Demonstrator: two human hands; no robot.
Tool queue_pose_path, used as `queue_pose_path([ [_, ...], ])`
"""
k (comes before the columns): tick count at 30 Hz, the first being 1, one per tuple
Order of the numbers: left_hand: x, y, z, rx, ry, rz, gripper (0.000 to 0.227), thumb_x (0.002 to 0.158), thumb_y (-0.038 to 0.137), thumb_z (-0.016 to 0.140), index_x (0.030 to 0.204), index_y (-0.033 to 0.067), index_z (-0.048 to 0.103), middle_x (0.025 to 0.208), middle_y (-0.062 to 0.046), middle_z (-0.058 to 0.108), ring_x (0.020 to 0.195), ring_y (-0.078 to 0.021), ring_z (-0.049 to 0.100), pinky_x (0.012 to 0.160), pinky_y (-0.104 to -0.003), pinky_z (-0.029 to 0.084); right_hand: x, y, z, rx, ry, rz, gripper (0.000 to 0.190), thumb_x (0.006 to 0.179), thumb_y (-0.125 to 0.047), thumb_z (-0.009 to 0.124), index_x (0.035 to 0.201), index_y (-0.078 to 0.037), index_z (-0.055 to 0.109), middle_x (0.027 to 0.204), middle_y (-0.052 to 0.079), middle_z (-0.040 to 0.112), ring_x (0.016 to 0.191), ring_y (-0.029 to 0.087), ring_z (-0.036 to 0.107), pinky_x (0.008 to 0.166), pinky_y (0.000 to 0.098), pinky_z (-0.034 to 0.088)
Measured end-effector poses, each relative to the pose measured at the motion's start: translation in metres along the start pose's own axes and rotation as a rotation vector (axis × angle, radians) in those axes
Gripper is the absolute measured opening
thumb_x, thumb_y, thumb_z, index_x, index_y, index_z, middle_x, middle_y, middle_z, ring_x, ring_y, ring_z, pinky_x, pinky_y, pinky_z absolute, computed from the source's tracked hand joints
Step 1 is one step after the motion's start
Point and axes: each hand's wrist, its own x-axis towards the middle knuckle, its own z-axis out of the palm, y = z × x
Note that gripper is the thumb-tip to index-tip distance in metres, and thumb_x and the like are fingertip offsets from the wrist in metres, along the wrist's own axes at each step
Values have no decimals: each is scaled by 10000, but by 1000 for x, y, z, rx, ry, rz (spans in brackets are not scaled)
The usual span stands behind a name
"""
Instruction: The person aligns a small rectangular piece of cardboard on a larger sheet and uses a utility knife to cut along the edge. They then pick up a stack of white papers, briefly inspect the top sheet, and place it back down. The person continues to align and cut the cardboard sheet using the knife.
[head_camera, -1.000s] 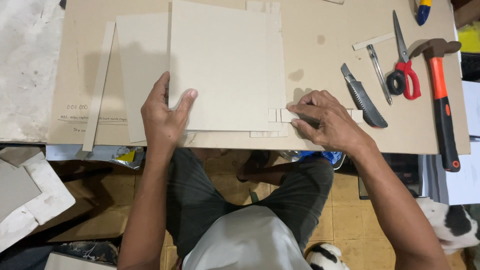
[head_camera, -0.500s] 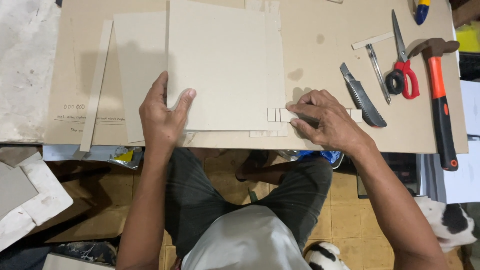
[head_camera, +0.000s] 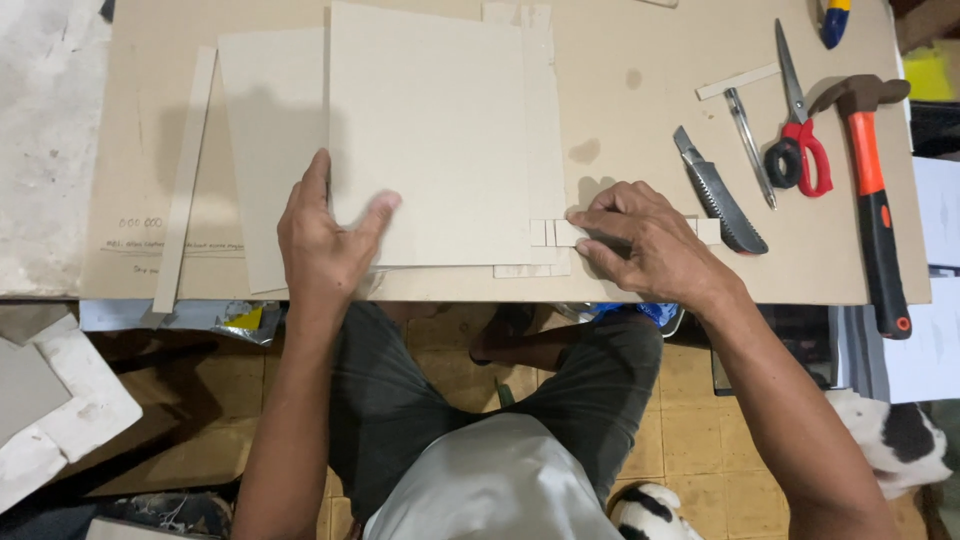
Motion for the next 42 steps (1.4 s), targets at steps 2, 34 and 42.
queue_pose_path([
  [2, 0, 3, -1, 3, -14, 26, 863, 924, 293, 863, 1437, -223, 397, 1106, -396, 554, 1102, -621, 608, 914, -700, 480, 0, 1, 1, 2, 1, -2, 301, 912, -287, 769, 1190, -175, 798, 1000, 92, 664, 979, 338, 633, 901, 461, 503],
  [34, 8, 15, 1, 228, -172, -197, 1206, 672, 499, 948, 1567, -57, 361, 1180, -389, 541, 1087, -619, 593, 864, -719, 484, 8, -7, -11, -32, -41, -68, 240, 895, -277, 752, 1080, -134, 803, 1006, 140, 702, 957, 394, 652, 884, 514, 524],
  [42, 8, 12, 10, 424, -196, -276, 1290, 585, 684, 885, 1604, 80, 373, 1190, -285, 577, 1021, -516, 678, 748, -601, 577, 5, 2, -8, -66, -62, -42, 284, 874, -357, 721, 1083, -180, 796, 1060, 97, 725, 986, 378, 667, 874, 523, 541],
])
